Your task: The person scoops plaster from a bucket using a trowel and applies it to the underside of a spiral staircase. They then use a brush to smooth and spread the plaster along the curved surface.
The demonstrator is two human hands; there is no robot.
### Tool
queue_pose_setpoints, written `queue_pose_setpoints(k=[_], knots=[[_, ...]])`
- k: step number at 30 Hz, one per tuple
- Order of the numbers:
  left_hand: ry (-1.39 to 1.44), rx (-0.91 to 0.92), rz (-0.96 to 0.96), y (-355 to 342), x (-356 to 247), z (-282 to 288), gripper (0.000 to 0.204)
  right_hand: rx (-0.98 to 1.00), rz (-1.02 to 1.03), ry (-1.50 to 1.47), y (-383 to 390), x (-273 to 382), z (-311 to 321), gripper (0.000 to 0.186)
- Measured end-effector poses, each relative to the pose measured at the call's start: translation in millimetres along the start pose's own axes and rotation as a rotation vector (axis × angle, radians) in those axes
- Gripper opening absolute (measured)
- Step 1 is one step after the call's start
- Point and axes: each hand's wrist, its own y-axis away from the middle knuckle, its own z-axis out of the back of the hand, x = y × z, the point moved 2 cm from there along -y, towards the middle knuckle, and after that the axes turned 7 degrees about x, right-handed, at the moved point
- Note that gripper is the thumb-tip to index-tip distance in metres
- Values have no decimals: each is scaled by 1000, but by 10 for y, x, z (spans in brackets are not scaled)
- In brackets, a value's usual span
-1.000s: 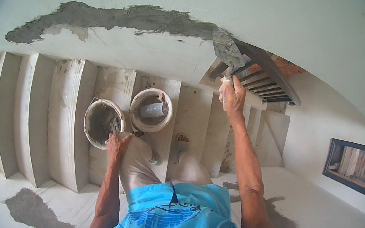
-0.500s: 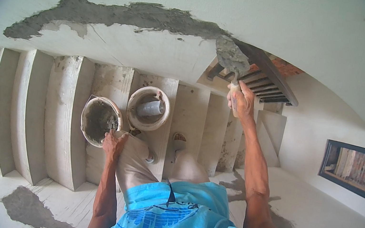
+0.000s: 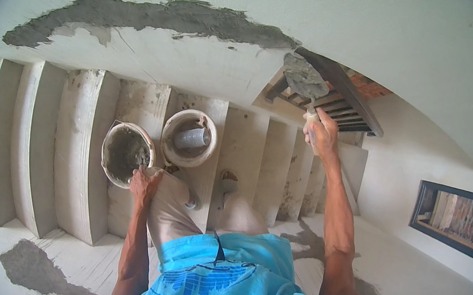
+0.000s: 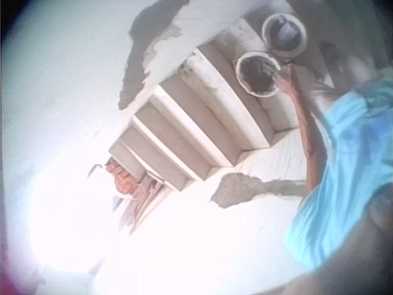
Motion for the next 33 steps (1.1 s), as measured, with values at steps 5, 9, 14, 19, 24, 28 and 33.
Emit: queue_pose_setpoints(k=[5,9,14,19,24,28,33], knots=[[2,17,9,11,-59,24,75,12,124,15,-171,285,-81,35],[7,39,21,19,-105,41,76,-1,30,50,-222,139,74,35],[-18,15,32,-11,9,-36,79,-30,-80,60,-36,-18,62,35],[-42,8,30,-10,-11,-53,79,17,74,57,-208,239,-7,35],[-13,17,23,17,-72,11,76,43,55,101,-294,224,91,36],[14,37,40,68,-133,78,76,58,-68,129,-134,73,83,37],[-16,-2,10,17,24,-47,77,68,37,67,-106,195,48,37]])
